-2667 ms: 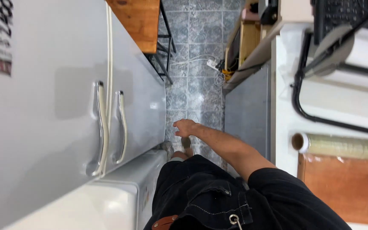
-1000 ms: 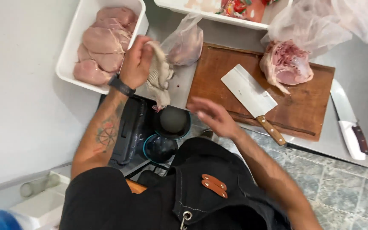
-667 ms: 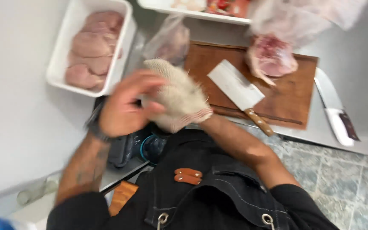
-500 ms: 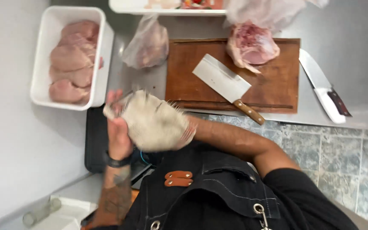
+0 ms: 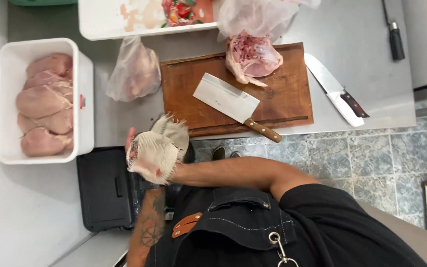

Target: Butchering whole chickens into pieces using a cleaver and knife, then bagging the parts.

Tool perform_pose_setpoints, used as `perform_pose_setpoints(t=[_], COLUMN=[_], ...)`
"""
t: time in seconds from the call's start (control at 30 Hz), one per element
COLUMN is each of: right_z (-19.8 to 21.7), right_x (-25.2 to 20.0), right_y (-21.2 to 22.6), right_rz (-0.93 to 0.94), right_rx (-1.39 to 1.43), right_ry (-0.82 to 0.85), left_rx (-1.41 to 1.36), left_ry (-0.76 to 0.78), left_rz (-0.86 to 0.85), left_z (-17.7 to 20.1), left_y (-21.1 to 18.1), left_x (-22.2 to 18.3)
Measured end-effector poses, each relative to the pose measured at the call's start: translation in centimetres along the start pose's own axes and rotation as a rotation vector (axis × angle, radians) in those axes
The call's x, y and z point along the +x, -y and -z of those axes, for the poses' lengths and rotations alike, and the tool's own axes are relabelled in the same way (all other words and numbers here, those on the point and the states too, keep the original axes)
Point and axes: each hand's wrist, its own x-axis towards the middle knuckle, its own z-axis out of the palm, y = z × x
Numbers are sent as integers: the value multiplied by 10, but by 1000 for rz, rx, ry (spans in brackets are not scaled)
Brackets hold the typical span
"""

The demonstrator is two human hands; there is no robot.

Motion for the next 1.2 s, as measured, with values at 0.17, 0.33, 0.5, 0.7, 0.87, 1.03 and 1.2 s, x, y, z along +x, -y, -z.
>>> perform_pose_setpoints(t=[0.17,0.33,0.5,0.7,0.87,1.03,1.2], right_z=[-1,19,81,158,168,223,298], right_x=[-13,-28,-87,-176,-184,-275,-371], right_y=[-15,-21,-5,-64,-77,-18,81], right_rz=[51,93,184,-39,32,10,-413], right_rx=[32,39,-663,-1749,-1778,-1720,-1372], right_ry=[3,-7,-263,-561,-664,-504,-695], left_rx=[755,1603,1444,1407,1089,1423,1484], left_ry=[-50,826,490,1002,1093,1359,1162], left_rz=[450,-255,-410,-344,-118,442,952], left_z=[-5,61,90,-27,-137,-262,-275], left_y=[-32,-40,-13,32,158,247,288], left_x=[51,151,214,165,97,91,85])
